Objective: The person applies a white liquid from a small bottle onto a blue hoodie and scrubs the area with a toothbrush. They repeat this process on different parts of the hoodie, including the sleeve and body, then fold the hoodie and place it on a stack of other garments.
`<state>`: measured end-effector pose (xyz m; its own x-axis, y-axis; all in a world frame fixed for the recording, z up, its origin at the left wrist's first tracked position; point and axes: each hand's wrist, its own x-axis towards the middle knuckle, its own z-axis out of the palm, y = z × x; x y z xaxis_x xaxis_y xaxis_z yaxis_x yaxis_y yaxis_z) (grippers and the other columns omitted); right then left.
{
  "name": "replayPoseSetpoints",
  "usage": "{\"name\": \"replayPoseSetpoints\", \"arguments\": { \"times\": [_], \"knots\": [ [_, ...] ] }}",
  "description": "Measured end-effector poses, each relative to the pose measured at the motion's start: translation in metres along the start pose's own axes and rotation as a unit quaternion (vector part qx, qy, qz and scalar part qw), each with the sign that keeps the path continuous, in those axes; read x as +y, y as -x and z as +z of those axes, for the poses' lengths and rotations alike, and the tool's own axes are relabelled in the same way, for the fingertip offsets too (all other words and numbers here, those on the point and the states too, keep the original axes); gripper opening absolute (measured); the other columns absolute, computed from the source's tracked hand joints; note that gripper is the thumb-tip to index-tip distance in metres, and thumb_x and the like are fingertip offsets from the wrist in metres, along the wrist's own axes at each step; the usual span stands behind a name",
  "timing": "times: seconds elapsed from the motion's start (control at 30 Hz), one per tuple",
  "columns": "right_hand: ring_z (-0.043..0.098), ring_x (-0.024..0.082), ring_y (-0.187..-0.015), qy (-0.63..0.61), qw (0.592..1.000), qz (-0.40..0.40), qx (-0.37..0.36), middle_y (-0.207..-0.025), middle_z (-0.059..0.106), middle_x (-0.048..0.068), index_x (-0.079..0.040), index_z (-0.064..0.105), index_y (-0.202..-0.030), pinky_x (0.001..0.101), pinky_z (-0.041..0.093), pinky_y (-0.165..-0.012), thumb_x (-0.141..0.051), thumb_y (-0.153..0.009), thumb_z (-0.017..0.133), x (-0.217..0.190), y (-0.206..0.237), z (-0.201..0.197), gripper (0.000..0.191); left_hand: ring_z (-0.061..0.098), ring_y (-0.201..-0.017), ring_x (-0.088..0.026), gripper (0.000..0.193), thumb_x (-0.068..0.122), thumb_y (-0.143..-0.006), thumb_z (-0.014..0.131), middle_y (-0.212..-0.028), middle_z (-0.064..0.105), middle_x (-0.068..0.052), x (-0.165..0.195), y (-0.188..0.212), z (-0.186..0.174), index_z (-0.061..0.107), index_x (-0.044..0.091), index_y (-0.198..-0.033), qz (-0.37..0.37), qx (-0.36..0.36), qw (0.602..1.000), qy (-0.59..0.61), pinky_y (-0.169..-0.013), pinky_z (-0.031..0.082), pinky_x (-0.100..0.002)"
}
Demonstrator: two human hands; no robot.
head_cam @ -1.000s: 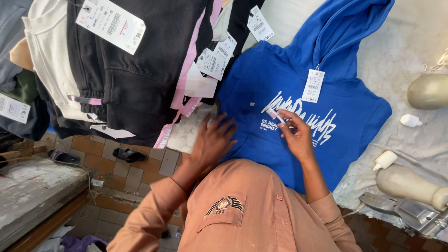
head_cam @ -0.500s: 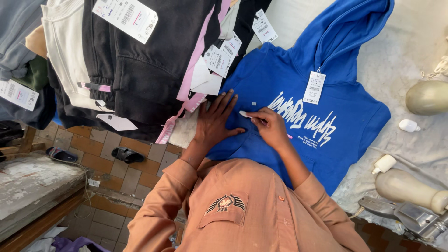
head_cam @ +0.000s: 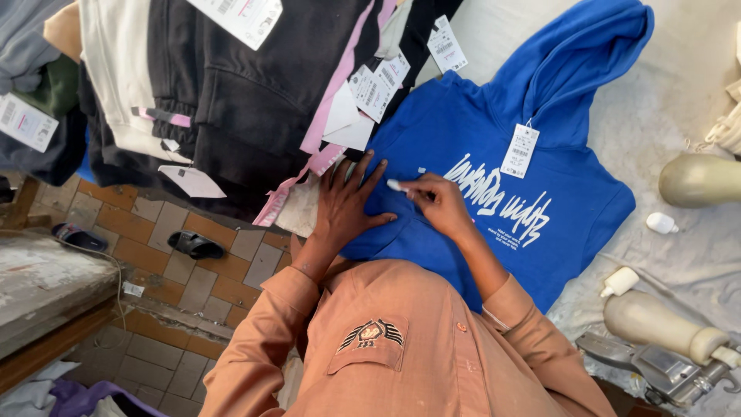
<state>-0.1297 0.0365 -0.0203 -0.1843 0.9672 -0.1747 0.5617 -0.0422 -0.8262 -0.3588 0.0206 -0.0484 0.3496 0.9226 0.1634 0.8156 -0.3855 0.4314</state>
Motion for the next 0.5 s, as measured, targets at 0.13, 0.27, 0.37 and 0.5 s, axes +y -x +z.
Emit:
{"name": "replayPoseSetpoints", "arguments": {
  "times": [0.13, 0.27, 0.37, 0.5],
  "knots": [
    [0.066, 0.014, -0.080, -0.045, 0.996, -0.023, 0.075, -0.094, 0.072, 0.005, -0.011, 0.079, -0.112, 0.0266, 0.051, -0.071, -0.002, -0.090, 0.074, -0.001, -0.001, 0.001, 0.024, 0.046, -0.132, -0.037, 0.104, 0.075, -0.067, 0.078, -0.158, 0.043, -0.007, -0.002, 0.000, 0.002, 0.049, 0.024, -0.153, 0.005, 0.023, 1.000, 0.004, -0.111, 0.035, -0.056],
    [0.061, 0.015, -0.072, -0.003, 1.000, 0.001, 0.002, -0.088, 0.070, 0.006, -0.012, 0.080, -0.112, 0.0282, 0.048, -0.067, -0.002, -0.089, 0.075, 0.002, 0.001, 0.004, 0.025, 0.046, -0.132, -0.036, 0.105, 0.075, -0.066, 0.079, -0.159, 0.043, -0.006, -0.001, 0.002, 0.001, 0.051, 0.023, -0.152, 0.005, 0.021, 1.000, -0.004, -0.110, 0.035, -0.054],
    [0.060, 0.013, -0.072, 0.002, 1.000, -0.017, 0.015, -0.088, 0.069, 0.005, -0.012, 0.081, -0.111, 0.0277, 0.048, -0.066, -0.003, -0.089, 0.074, 0.006, 0.002, 0.007, 0.025, 0.046, -0.132, -0.035, 0.104, 0.075, -0.065, 0.079, -0.159, 0.043, -0.006, 0.000, 0.000, -0.001, 0.052, 0.023, -0.152, 0.005, 0.024, 1.000, -0.009, -0.111, 0.035, -0.054],
    [0.062, 0.011, -0.071, 0.002, 1.000, -0.001, 0.002, -0.088, 0.070, 0.004, -0.010, 0.080, -0.112, 0.0271, 0.048, -0.064, -0.004, -0.090, 0.073, 0.011, 0.002, 0.001, 0.024, 0.046, -0.130, -0.035, 0.104, 0.075, -0.064, 0.080, -0.157, 0.044, -0.006, -0.001, -0.001, -0.001, 0.054, 0.023, -0.150, 0.009, 0.027, 1.000, -0.008, -0.110, 0.036, -0.054]
  ]
}}
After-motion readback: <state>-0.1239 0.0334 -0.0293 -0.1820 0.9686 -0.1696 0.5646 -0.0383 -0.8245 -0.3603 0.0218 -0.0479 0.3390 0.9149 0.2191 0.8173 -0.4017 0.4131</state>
